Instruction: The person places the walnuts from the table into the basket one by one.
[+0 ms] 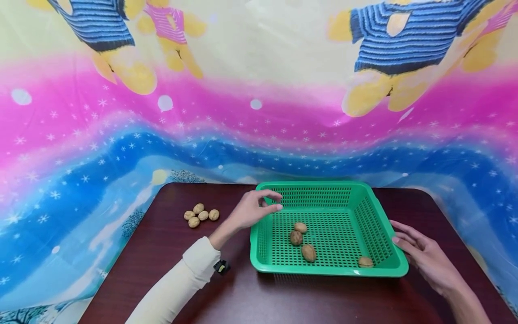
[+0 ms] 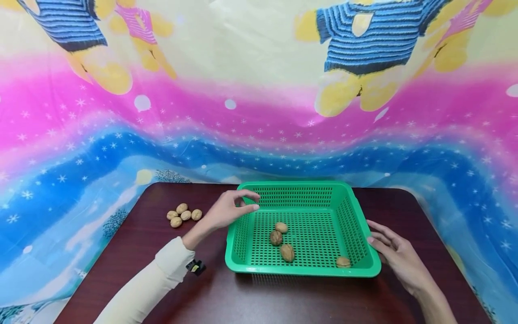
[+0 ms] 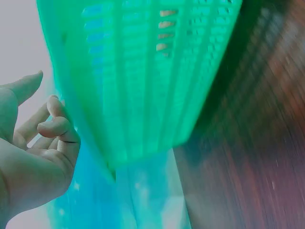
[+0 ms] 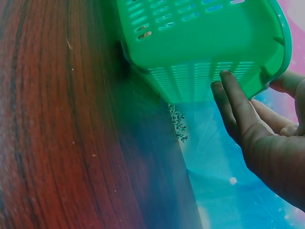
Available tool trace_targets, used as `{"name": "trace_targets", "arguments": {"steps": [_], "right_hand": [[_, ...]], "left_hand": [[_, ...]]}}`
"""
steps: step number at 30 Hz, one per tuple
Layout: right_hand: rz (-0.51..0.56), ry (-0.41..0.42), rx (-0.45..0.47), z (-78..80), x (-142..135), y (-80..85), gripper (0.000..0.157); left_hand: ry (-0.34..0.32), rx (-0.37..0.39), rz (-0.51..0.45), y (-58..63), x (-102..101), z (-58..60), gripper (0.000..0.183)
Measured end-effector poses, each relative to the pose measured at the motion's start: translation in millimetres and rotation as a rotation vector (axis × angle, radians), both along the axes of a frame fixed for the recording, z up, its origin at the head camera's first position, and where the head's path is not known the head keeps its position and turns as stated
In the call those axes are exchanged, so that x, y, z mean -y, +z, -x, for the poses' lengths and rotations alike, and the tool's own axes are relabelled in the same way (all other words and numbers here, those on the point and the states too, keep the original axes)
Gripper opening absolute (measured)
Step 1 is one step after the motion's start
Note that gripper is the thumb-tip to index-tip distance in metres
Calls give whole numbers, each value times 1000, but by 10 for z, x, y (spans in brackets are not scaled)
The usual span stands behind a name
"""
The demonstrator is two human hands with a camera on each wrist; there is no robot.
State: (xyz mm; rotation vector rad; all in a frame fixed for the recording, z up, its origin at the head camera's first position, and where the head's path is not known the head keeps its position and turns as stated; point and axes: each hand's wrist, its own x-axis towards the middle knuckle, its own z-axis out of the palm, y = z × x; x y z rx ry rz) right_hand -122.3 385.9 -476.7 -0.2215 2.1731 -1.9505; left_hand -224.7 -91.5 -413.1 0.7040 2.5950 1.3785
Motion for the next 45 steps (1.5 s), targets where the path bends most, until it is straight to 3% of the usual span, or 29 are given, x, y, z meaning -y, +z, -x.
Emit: {"name": "trace_targets", "arguments": {"steps": [6,14,23,27,36,45], "right_hand": [[1,2,1,-1,0,7,59],[16,10,10,-10,-1,8,58],[23,14,14,-21,-3,-11,59],[16,12,4,-13,-1,-11,59],[-21,4,-3,-3,5,4,61],[-12,5,-12,1,23,18,60]], "left_hand": [[74,14,-24,16,320,-8,37],[217,12,-35,-54,712,4,35],[339,67,-58,-132,1252,-4,38],[390,43,-26,-160,1506,-4,41],[486,81,24,-287,1986,1,43],[554,118,116,-412,2303,30,48]]}}
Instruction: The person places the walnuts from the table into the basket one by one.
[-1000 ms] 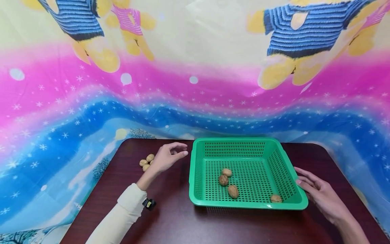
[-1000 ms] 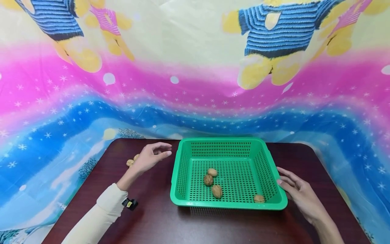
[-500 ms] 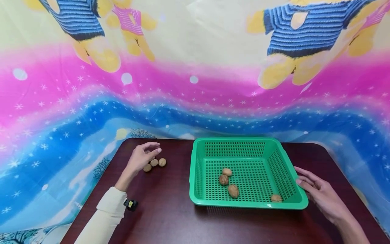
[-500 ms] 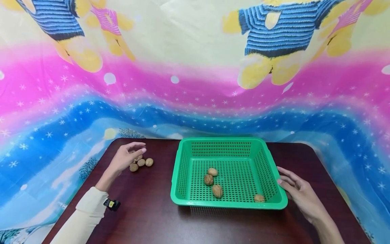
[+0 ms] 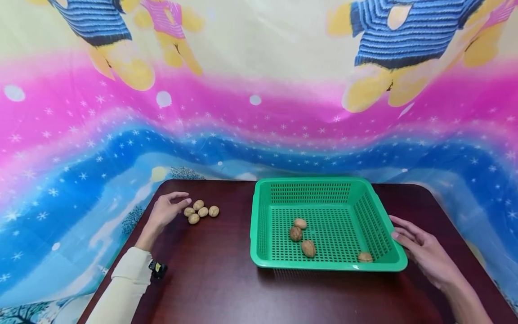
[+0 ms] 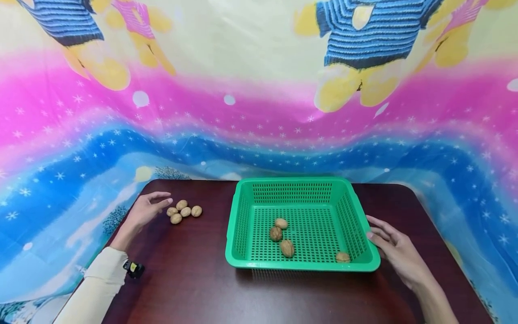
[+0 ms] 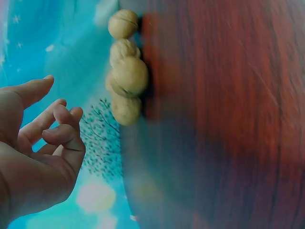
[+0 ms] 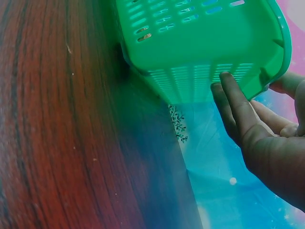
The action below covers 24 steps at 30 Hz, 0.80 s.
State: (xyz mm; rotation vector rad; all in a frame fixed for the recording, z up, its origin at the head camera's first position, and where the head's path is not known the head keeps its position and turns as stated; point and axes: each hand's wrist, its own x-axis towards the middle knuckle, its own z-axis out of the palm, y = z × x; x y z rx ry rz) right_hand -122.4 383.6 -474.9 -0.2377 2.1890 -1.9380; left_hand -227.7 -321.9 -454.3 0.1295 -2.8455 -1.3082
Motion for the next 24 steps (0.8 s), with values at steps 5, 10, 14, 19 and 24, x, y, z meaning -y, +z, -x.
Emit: {"name": "trace_targets", "arguments": {"steps": [5,10,14,19,24], "right_hand": [[14,-3,0,11,13,-3,59],[13,-11,8,5,6,-7,60],[5,-15,12,1,-1,0,60],[14,-8,17,-5,2,-1,60],[21,-5,19,-5,8,7,59]], "left_hand": [[9,55,19,-71,92,18,48],[9,76,37,-145,136,28,47],[3,83,51,-193,145,34,46],[-9,104,54,-269,132,15,45],[-3,109,68,-337,119,-15,41]]}}
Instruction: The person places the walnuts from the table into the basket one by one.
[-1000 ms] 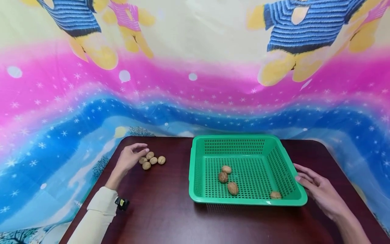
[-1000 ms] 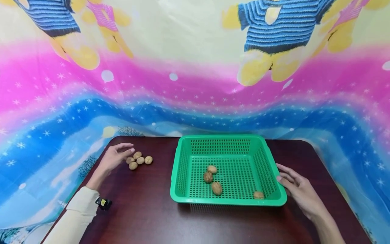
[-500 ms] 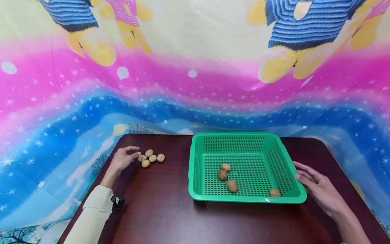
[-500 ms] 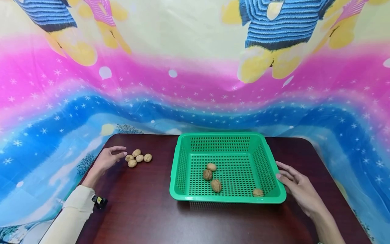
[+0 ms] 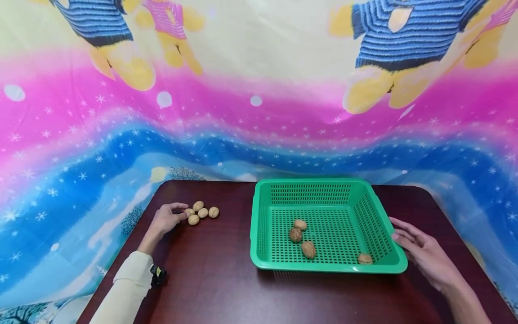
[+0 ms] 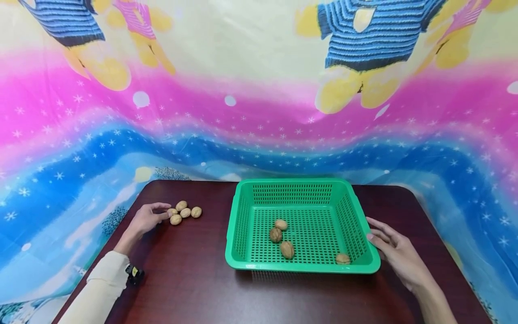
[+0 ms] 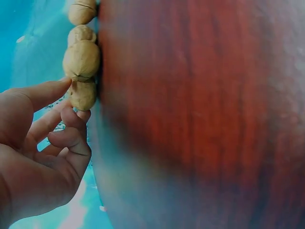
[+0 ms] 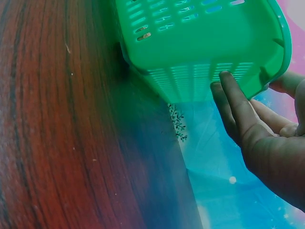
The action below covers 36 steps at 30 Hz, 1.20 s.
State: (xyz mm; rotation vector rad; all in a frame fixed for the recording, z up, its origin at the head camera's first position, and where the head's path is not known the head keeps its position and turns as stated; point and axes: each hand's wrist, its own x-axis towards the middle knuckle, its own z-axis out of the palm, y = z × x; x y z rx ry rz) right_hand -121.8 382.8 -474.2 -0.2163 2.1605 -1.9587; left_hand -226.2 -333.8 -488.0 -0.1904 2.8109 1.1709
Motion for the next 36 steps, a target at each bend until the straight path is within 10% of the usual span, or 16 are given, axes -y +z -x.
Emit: {"name": "trace_targets", "arguments": {"steps": [16,36], "right_hand": [[-25,5,-11,-9,-2,-6,60],[-27,4,-11,2,-13,0,60]], "left_hand": [[72,-101,44,-71,66,-64,39],[-62,-266,-59,506,-574,-14,42]]}}
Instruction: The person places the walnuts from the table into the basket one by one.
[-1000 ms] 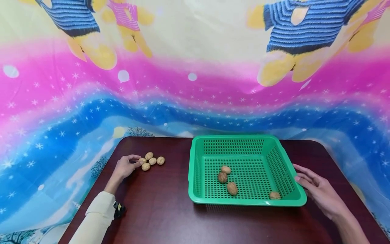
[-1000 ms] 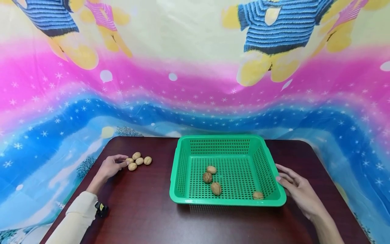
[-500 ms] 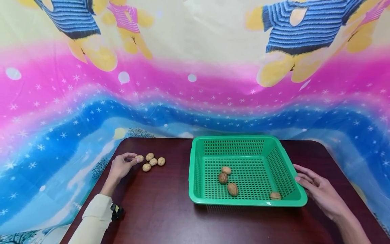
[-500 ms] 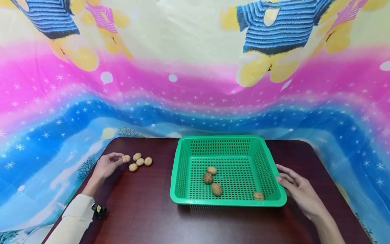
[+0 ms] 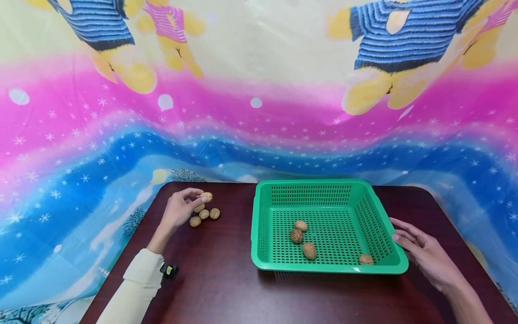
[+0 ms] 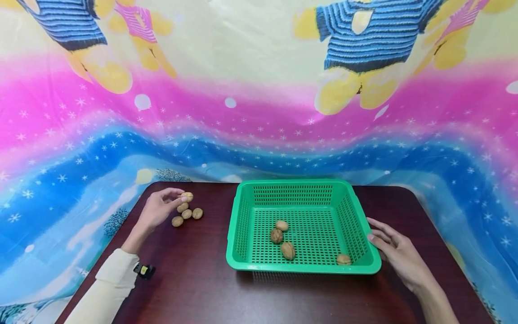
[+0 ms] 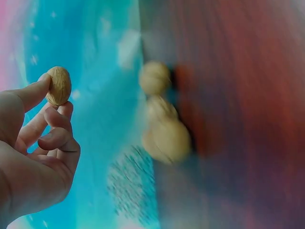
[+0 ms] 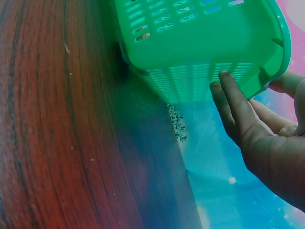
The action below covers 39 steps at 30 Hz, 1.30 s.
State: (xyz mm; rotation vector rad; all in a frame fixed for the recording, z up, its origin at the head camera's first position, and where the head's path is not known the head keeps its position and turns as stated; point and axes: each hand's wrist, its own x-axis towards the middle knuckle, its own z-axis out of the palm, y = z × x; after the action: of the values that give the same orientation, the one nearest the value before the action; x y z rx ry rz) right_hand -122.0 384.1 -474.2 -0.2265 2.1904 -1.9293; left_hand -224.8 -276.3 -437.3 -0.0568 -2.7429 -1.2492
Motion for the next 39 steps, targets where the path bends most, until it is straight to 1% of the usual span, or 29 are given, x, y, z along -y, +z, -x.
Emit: {"name": "trace_targets", "arguments": {"steps": [4,8,11,15,18,24,29,32,36,39], "right_hand": [[13,6,-5,-9,-1,-4,59],[21,7,-15,-11,7,-6,59],[23,7,-21,-7,15,-5,59],[18,3,-22,-6,22,-2,59],[11,0,-21,-9,22,-1,59],[7,3,-15,-13,14,-3,60],[-4,0,-8,-15,8,-4,61],[-15,-4,-8,-14,9,2,61],[-29,-7,-14,-9,16,11,60],[-28,-4,-19,-7,22,13,60]], "left_hand": [[-64,-5,-34,131,-256,39,39],[-133,-34,-37,223,-529,77,36],[-165,-46,-33,260,-737,105,34],[-207,-36,-43,301,-1016,134,34],[-253,-32,-42,324,-1217,146,35],[-340,-42,-31,307,-1564,168,33],[-399,-4,-34,275,-1816,167,34],[-444,5,-32,263,-1955,152,32],[-512,-4,-35,246,-2113,132,27],[-543,0,-19,212,-2216,123,26]]}}
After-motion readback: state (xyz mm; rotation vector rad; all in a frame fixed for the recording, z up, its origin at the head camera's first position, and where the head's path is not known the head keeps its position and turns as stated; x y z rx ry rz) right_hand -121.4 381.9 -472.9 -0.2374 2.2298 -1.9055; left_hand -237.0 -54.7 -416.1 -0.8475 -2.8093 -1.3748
